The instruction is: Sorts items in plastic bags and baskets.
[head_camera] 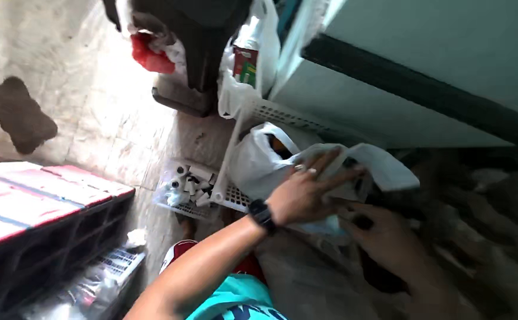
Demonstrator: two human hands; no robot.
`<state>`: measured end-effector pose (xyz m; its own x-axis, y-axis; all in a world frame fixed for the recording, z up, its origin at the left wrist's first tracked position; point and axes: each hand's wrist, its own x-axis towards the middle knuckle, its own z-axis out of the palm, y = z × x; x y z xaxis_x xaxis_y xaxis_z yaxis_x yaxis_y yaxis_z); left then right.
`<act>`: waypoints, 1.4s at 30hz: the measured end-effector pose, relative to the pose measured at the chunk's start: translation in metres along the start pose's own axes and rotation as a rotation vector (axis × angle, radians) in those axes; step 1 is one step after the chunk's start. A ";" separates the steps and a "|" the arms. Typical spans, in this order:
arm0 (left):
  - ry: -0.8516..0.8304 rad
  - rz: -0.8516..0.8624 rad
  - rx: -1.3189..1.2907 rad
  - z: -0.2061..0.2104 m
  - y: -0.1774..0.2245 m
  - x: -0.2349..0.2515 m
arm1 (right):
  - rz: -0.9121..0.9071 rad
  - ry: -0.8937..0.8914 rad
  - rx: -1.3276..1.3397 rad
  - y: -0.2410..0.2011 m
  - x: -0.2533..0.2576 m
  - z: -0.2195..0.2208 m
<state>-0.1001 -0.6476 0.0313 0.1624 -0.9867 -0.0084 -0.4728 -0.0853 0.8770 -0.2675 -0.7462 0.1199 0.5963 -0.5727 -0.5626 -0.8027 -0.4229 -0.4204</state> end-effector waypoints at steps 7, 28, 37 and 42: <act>-0.435 -0.312 0.072 0.043 -0.043 0.012 | 0.450 0.104 0.006 0.074 -0.029 -0.037; 0.306 -0.766 0.071 -0.070 -0.137 -0.052 | 0.537 -0.247 -0.152 0.087 0.101 -0.017; 0.401 -0.638 0.177 -0.116 -0.116 -0.203 | 0.306 -0.231 -0.010 -0.014 -0.051 0.005; 0.436 -0.853 0.183 -0.135 -0.149 -0.341 | 0.279 -0.414 0.018 -0.095 -0.086 0.106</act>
<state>0.0325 -0.2797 -0.0318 0.8013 -0.4490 -0.3954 -0.1690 -0.8039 0.5702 -0.2425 -0.5823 0.1321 0.3126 -0.3343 -0.8891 -0.9340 -0.2787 -0.2236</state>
